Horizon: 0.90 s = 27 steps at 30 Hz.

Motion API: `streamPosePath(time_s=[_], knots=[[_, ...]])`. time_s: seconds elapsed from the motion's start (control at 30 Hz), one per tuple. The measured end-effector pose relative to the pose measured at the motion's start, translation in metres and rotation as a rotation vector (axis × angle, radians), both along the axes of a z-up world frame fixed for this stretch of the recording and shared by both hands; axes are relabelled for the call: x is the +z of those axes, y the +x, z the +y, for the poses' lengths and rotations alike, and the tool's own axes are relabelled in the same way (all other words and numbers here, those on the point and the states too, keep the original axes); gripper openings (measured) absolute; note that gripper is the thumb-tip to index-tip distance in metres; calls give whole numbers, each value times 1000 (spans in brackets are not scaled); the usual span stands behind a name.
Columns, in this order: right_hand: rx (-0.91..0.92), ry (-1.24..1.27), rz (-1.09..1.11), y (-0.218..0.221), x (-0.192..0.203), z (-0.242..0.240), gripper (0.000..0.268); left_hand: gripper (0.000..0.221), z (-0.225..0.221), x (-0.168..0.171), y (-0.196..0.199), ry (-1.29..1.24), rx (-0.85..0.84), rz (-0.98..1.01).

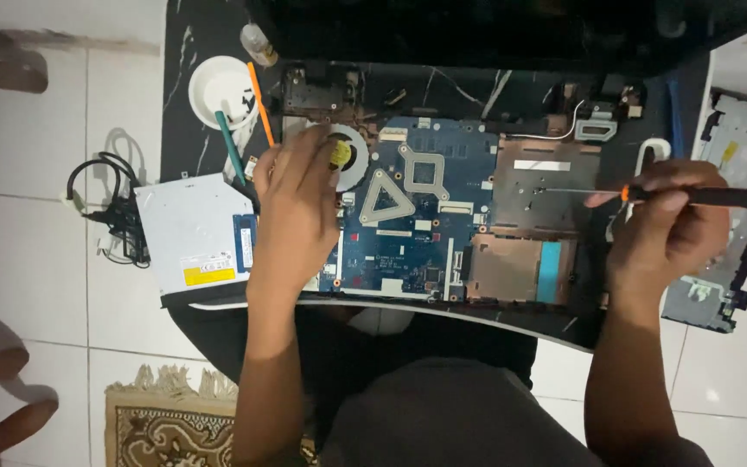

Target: Installing a cooling fan into a laptop motherboard and securing it with screws using a screwdriver.

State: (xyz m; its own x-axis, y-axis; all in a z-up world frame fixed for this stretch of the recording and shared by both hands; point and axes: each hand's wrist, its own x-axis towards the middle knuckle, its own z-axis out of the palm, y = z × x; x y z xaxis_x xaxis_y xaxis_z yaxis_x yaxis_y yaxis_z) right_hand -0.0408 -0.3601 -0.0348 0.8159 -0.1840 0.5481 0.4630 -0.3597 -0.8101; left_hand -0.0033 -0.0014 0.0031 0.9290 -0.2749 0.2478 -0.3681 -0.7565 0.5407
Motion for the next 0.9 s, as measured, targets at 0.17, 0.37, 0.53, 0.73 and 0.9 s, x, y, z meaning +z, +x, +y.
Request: streamPosePath(time_s=[0.17, 0.37, 0.53, 0.73, 0.9], knots=[[-27, 3, -53, 1, -9, -2, 30, 31, 6, -4, -7, 53, 54, 19], [74, -45, -33, 1, -5, 2, 27, 31, 8, -6, -8, 57, 55, 36], [92, -53, 18, -2, -11, 0, 27, 32, 10, -9, -9, 53, 43, 20], [-33, -124, 34, -3, -8, 6, 36, 32, 9, -10, -11, 48, 45, 29], [4, -69, -1, 0, -8, 9, 30, 34, 3, -3, -16, 5, 75, 3]])
